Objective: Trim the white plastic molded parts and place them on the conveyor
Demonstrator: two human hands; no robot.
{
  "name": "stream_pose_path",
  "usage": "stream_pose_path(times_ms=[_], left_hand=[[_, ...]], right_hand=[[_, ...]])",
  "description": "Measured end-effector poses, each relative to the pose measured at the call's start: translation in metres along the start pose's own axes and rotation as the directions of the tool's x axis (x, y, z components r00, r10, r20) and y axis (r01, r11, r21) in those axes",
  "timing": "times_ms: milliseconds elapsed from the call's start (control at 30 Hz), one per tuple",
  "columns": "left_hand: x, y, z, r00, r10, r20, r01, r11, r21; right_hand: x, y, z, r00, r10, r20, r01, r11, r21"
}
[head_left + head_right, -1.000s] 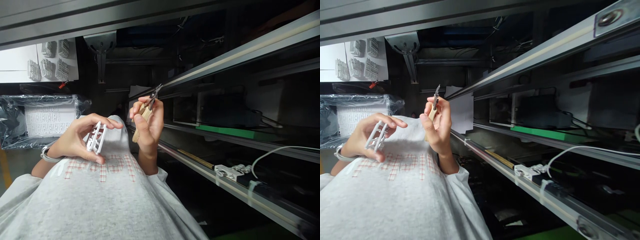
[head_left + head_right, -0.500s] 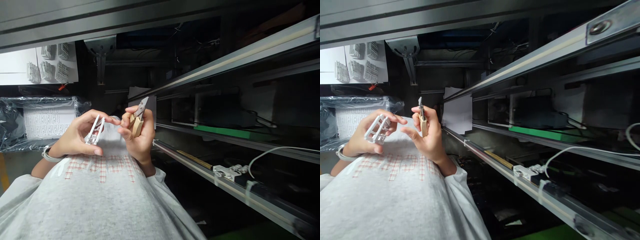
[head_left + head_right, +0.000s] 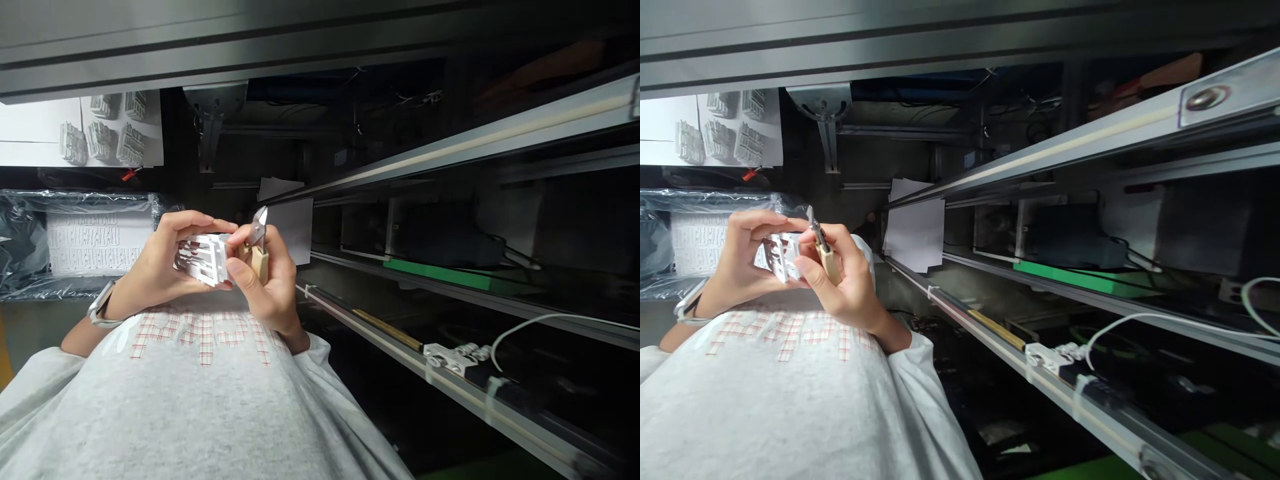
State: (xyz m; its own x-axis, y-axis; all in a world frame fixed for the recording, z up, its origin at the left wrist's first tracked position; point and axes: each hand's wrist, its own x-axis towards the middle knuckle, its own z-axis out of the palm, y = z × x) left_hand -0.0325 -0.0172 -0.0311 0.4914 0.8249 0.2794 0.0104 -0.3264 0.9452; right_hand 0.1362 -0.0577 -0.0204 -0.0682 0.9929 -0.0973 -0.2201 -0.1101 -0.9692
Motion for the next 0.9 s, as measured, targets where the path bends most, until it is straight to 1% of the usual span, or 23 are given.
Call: stream_pose_path(times_ms=[67,133,200,267,367,433,500,600,700,767,800,833,900], left_hand=[[-0.001,0.001,-0.002,0.999,-0.042,-0.012,0.042,0.999,0.028],[-0.002,0.003,-0.004,0.994,-0.107,-0.034,0.109,0.993,0.039],[-0.003,0.002,-0.007,0.989,-0.138,-0.053,0.140,0.989,0.050],[-0.003,-0.002,-0.009,0.993,-0.106,-0.060,0.112,0.989,0.096],[-0.003,-0.009,-0.012,0.998,-0.016,-0.060,0.028,0.978,0.208],[-0.003,-0.013,-0.013,0.997,0.012,-0.070,0.006,0.965,0.261],[-0.003,-0.013,-0.014,0.997,-0.003,-0.082,0.025,0.962,0.270],[-0.003,-0.012,-0.014,0.997,-0.014,-0.082,0.032,0.973,0.230],[-0.003,-0.012,-0.014,0.997,-0.021,-0.079,0.038,0.975,0.220],[-0.003,-0.012,-0.013,0.992,-0.097,-0.077,0.110,0.975,0.194],[-0.003,-0.013,-0.012,0.986,-0.150,-0.077,0.160,0.976,0.147],[-0.003,-0.014,-0.011,0.974,-0.210,-0.078,0.216,0.973,0.076],[-0.005,-0.019,-0.009,0.935,-0.353,-0.043,0.348,0.933,-0.089]], right_hand=[[0.003,0.000,0.002,0.999,0.024,0.022,-0.025,0.999,0.021],[0.005,0.000,0.002,0.999,0.018,0.041,-0.020,0.998,0.056],[0.008,0.000,0.003,0.999,0.003,0.052,-0.008,0.996,0.083],[0.011,0.001,0.004,0.999,0.001,0.052,-0.005,0.996,0.089],[0.016,0.002,0.005,0.999,0.024,0.028,-0.026,0.997,0.071],[0.020,0.004,0.006,0.999,0.045,0.009,-0.046,0.998,0.053],[0.022,0.005,0.005,0.997,0.071,0.013,-0.072,0.996,0.046],[0.023,0.005,0.005,0.994,0.098,0.046,-0.101,0.993,0.064],[0.023,0.006,0.004,0.997,0.069,0.032,-0.071,0.995,0.073],[0.023,0.010,0.004,0.999,0.051,0.012,-0.052,0.997,0.059],[0.023,0.013,0.004,0.999,0.050,0.007,-0.051,0.997,0.056],[0.024,0.016,0.003,0.998,0.056,0.011,-0.057,0.996,0.062],[0.025,0.025,0.003,0.996,0.077,0.047,-0.082,0.991,0.108]])
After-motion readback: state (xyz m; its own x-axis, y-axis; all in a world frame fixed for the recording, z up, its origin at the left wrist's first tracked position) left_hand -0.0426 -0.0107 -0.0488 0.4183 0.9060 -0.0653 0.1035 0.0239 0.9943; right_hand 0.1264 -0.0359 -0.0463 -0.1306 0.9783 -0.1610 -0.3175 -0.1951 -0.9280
